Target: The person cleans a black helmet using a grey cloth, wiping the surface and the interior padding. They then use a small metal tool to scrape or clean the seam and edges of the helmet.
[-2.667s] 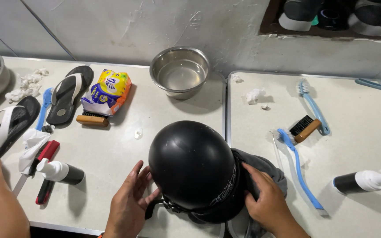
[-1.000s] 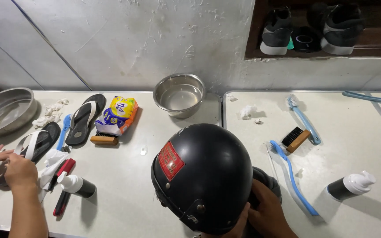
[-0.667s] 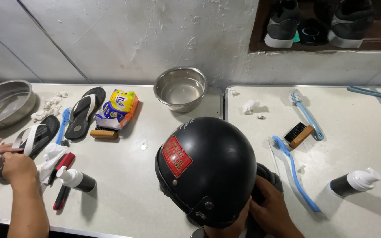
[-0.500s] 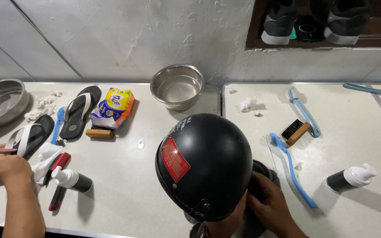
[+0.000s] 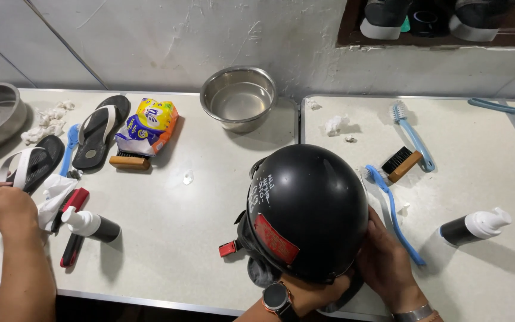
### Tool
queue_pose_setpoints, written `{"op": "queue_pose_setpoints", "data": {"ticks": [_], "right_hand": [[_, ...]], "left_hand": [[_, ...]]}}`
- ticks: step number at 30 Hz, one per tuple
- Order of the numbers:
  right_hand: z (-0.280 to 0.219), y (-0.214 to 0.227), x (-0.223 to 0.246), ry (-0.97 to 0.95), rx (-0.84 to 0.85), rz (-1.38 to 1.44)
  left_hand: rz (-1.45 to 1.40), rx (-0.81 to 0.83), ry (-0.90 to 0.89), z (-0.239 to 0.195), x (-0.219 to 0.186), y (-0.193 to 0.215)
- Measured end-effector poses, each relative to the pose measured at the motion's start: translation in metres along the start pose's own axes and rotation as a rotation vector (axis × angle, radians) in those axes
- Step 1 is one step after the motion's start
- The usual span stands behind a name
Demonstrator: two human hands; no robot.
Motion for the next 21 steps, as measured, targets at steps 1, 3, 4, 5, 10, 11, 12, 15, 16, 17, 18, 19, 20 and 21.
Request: {"op": "queue_pose_setpoints", "data": {"ticks": [1, 3, 4, 5, 10, 11, 12, 15, 16, 17, 18, 19, 20, 21], "right_hand": [[0.007, 0.013, -0.005, 0.040, -0.030, 0.068], [0.017, 0.028, -0.012, 0.079, -0.062, 0.138], [0.018, 0.034, -0.015, 0.057, -0.137, 0.144], [0.019, 0.041, -0.018, 0.033, -0.214, 0.150], [0.023, 0.042, -0.011, -0.038, -0.216, 0.241], [0.029, 0.052, -0.012, -0.046, -0.219, 0.286], [0.030, 0.050, -0.010, -0.043, -0.223, 0.288], [0.029, 0.048, -0.008, -0.046, -0.226, 0.253], [0.028, 0.048, -0.008, -0.046, -0.222, 0.227], [0.027, 0.048, -0.008, -0.045, -0.217, 0.202], [0.045, 0.030, 0.008, -0.044, -0.217, 0.202], [0.063, 0.013, 0.023, -0.042, -0.216, 0.179], [0.080, -0.004, 0.038, -0.040, -0.214, 0.157], [0.079, -0.004, 0.038, -0.038, -0.219, 0.162]], "left_hand": [[0.034, -0.044, -0.016, 0.003, -0.002, -0.002], [0.070, -0.088, -0.035, 0.005, -0.003, -0.001], [0.087, -0.032, -0.025, 0.005, -0.003, -0.003], [0.105, 0.024, -0.015, 0.005, -0.002, -0.006], [0.148, -0.120, -0.053, 0.005, -0.003, -0.008], [0.163, -0.129, -0.077, 0.003, -0.008, -0.005], [0.162, -0.131, -0.082, 0.008, -0.011, -0.007], [0.264, -0.245, -0.135, 0.011, -0.015, -0.011], [0.263, -0.244, -0.145, 0.013, -0.014, -0.012], [0.262, -0.244, -0.154, 0.015, -0.014, -0.012], [0.261, -0.245, -0.154, 0.013, -0.013, -0.011], [0.261, -0.246, -0.173, 0.011, -0.015, -0.010], [0.261, -0.247, -0.191, 0.010, -0.017, -0.009], [0.262, -0.250, -0.198, 0.006, -0.016, -0.012]]}}
Point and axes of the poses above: each hand's wrist, its own z-axis towards the middle knuckle, its own y-axis out of the back of the hand, x = y × z, the point moved 7 cm from there along z, towards the middle knuckle, and after that the axes turned 5 degrees about x, right-handed, at the moved point
